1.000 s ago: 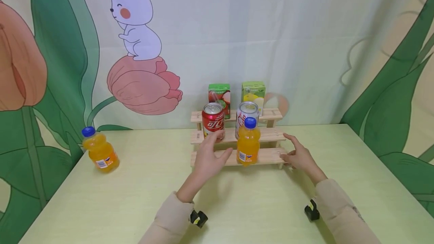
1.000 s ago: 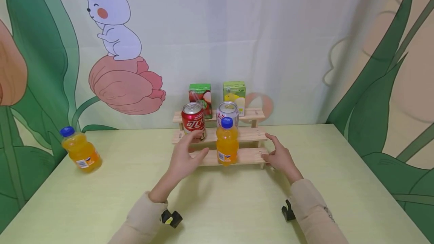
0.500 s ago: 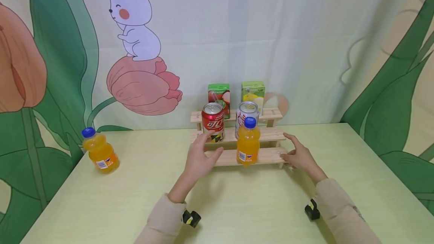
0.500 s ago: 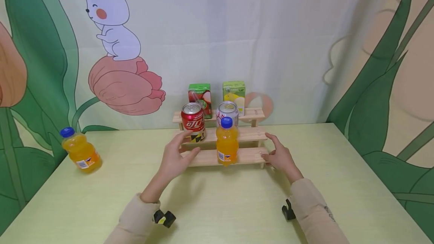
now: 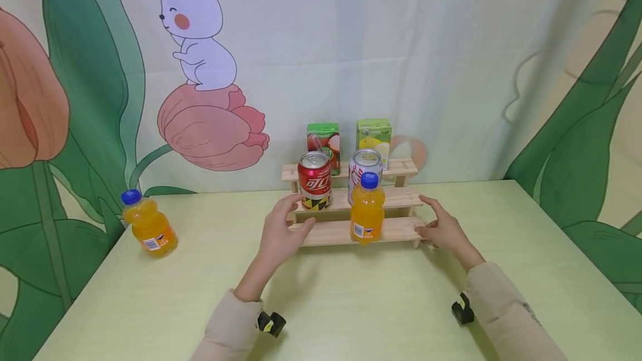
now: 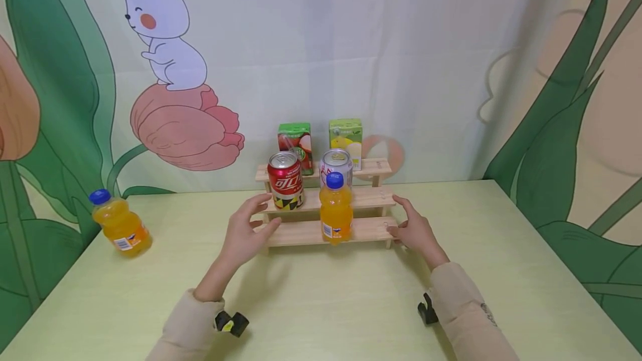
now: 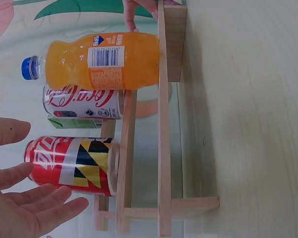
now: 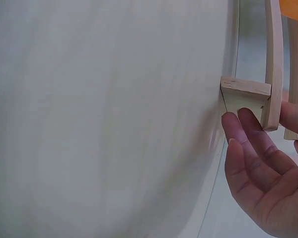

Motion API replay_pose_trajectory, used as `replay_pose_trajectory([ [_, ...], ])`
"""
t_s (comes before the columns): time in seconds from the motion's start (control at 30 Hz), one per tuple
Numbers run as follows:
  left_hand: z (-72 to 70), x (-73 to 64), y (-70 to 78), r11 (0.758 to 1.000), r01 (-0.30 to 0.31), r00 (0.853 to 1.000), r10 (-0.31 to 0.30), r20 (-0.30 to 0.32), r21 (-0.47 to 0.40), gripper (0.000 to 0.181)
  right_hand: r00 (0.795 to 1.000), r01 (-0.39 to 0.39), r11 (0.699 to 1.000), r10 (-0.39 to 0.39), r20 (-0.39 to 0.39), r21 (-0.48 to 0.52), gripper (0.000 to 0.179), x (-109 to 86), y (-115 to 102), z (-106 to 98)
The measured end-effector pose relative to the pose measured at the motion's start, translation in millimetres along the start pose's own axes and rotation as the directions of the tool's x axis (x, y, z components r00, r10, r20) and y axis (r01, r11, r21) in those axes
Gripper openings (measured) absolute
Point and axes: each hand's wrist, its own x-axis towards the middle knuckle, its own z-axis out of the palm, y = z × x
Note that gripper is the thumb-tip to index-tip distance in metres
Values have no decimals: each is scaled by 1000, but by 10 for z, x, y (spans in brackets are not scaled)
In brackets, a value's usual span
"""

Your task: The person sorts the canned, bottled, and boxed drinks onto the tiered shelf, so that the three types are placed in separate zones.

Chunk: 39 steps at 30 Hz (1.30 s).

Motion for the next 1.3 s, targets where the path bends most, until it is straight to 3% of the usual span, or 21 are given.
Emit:
replay_pose_trajectory([
  [0.6, -277, -40, -150, 997, 39, 997, -35, -63, 60, 46, 1000, 8, 1000, -8, -2, -8, 74, 51, 66, -11],
  [0.77, -388, -40, -196, 996, 61, 995, -55, -78, 68, 48, 1000, -5, 1000, 5, -4, -15, 72, -10, -67, -25],
  [1.3, -682, -89, -344, 985, 143, 984, -130, -125, 99, 48, 1000, -17, 1000, 17, -7, -3, 73, 4, -14, -7],
])
